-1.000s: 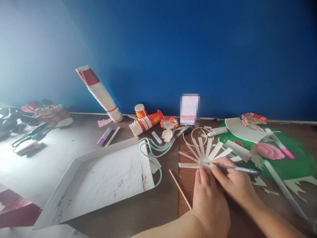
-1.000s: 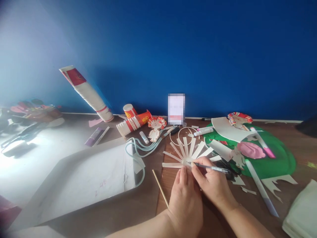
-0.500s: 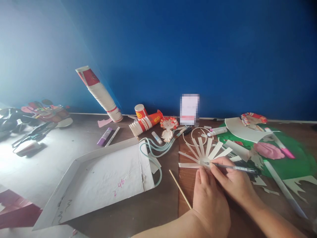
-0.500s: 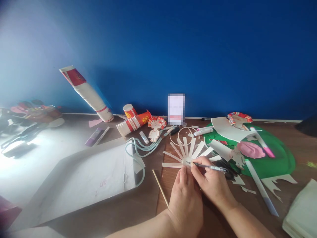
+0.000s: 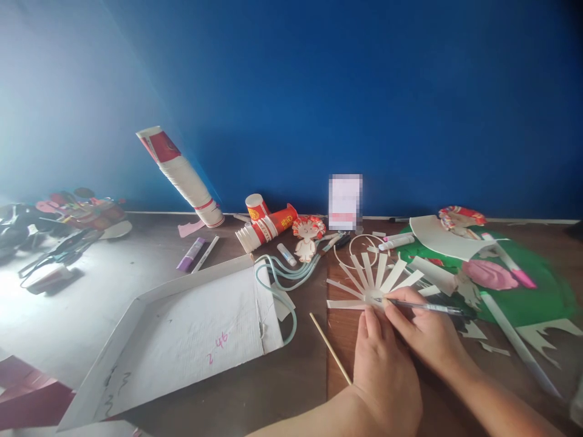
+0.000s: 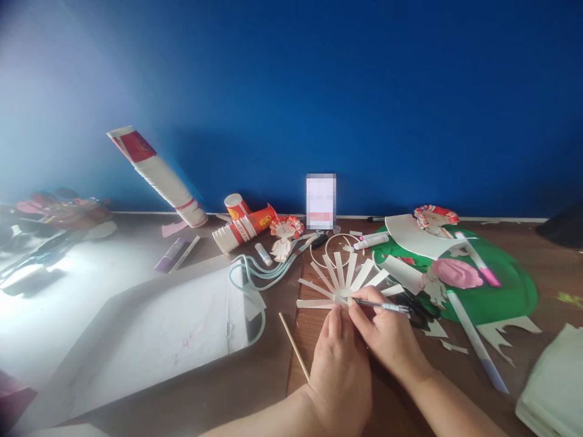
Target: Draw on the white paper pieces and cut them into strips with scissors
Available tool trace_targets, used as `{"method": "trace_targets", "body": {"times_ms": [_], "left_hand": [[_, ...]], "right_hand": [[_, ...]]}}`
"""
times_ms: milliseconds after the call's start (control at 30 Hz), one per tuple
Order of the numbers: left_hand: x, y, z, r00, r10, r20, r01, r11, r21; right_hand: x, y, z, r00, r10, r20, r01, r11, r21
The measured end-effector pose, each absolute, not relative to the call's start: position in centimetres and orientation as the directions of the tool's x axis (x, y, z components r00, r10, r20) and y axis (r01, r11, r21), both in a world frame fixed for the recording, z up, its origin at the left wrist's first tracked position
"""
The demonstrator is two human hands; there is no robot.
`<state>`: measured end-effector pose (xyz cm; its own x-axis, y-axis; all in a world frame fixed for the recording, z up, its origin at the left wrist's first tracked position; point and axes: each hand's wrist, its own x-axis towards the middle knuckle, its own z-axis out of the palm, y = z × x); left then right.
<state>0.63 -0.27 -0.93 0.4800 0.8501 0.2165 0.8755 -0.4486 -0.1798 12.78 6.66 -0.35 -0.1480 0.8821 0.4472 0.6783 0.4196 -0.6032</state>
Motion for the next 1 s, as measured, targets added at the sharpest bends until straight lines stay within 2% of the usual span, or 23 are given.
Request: {"method": "trace_targets", "body": {"times_ms": [1000], "left_hand": [[0.80,-0.40,-1.15,0.485,0.855,0.186,0.872,-0.456,-0.178]], "right_hand": [[12.81,6.68,-0.38,-0.132,0.896,0.424,0.684,0.392,-0.616]]}}
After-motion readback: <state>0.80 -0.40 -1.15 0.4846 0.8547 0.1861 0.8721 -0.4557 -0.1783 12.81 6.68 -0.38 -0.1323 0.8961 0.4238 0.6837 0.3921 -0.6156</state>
